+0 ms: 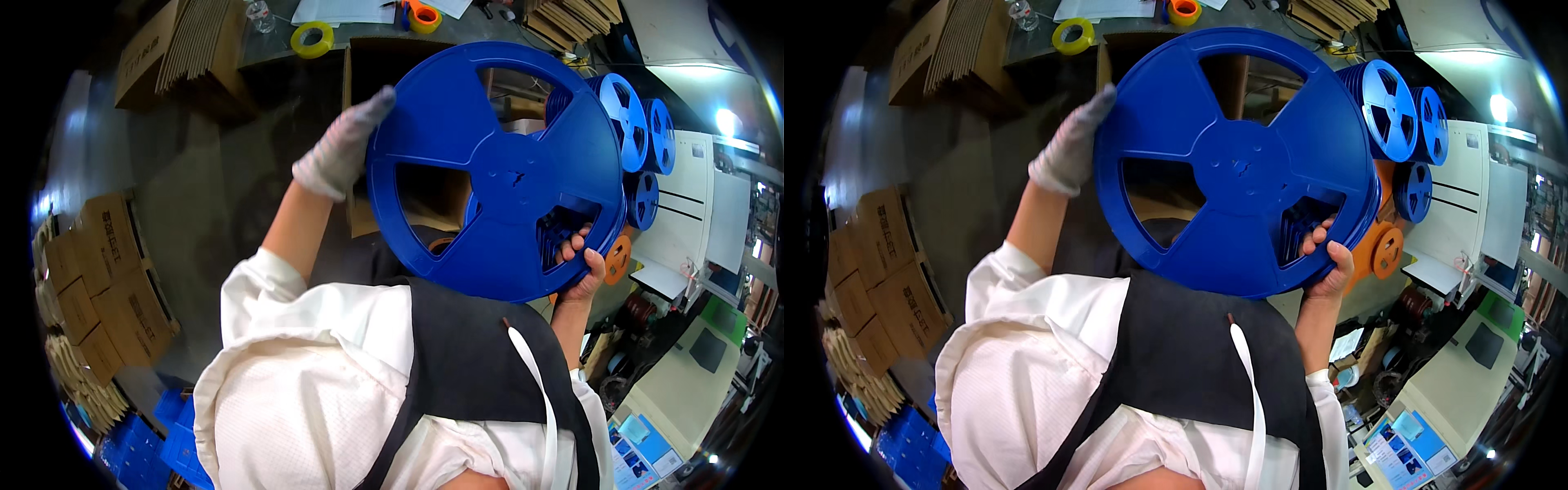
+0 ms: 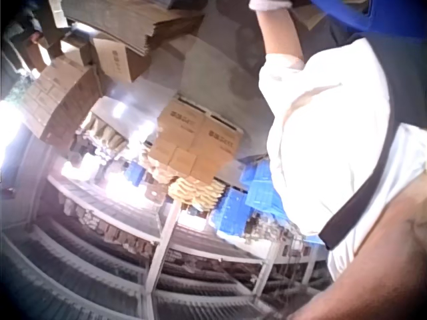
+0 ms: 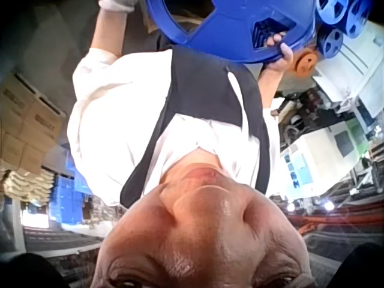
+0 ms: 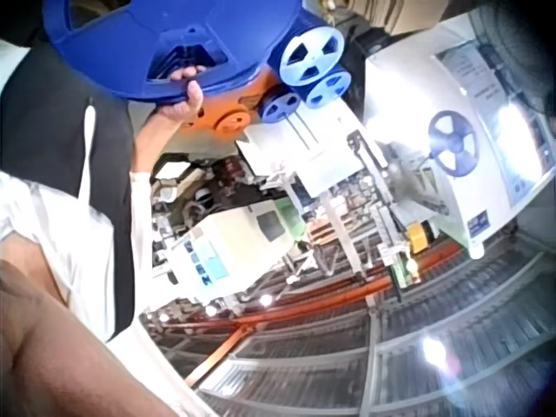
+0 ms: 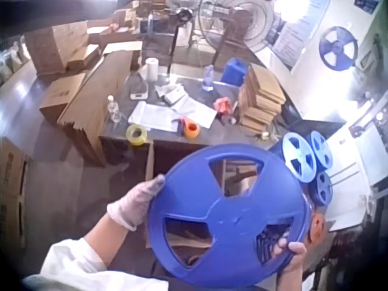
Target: The person picks up blue plastic spools from a stack and places them into a cardboard box. The person handles the spools one by one, transferring them from a pile on a table into the box until the box is filled.
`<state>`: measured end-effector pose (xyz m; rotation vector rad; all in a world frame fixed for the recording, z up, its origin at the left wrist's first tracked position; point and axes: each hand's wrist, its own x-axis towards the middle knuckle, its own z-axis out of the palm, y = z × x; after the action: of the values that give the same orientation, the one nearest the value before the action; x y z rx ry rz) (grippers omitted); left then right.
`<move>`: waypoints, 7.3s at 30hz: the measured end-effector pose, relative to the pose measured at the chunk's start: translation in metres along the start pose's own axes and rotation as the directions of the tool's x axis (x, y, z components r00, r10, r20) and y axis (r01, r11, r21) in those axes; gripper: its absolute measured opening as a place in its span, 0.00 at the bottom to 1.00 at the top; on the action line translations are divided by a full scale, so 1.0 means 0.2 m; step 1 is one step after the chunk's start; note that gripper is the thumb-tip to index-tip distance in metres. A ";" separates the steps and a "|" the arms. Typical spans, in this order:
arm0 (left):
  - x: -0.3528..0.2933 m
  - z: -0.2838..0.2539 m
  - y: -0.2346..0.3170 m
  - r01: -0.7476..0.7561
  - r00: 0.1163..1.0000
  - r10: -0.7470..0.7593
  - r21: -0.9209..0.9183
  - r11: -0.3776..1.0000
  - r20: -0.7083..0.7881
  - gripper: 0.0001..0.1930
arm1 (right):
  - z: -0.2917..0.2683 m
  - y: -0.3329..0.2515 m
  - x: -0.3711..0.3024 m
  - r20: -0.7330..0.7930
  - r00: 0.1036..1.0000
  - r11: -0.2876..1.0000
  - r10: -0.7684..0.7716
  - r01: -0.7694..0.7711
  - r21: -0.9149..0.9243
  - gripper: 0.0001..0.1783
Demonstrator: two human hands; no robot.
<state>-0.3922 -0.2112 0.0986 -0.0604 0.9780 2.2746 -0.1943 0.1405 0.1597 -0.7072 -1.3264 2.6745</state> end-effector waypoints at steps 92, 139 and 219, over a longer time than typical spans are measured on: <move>-0.04 0.09 -0.45 -0.805 0.451 0.058 0.434 -0.403 0.891 0.18 | 0.08 -0.06 -0.04 0.564 0.798 0.873 -0.213 -0.104 0.477 0.19; 0.27 0.06 0.08 0.115 0.980 -0.086 0.155 0.981 -0.180 0.18 | -0.03 0.02 0.02 -0.148 0.984 0.992 0.096 -0.107 -0.067 0.20; 0.57 -0.60 -1.05 0.617 0.770 0.091 0.773 0.145 -0.632 0.15 | -0.22 0.21 0.03 -0.479 0.877 0.991 0.038 -0.096 -0.098 0.21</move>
<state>-0.3835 -0.1213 -0.1531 -0.3372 2.3713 0.8163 -0.1757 0.1476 0.1018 -1.3434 -1.3392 2.2535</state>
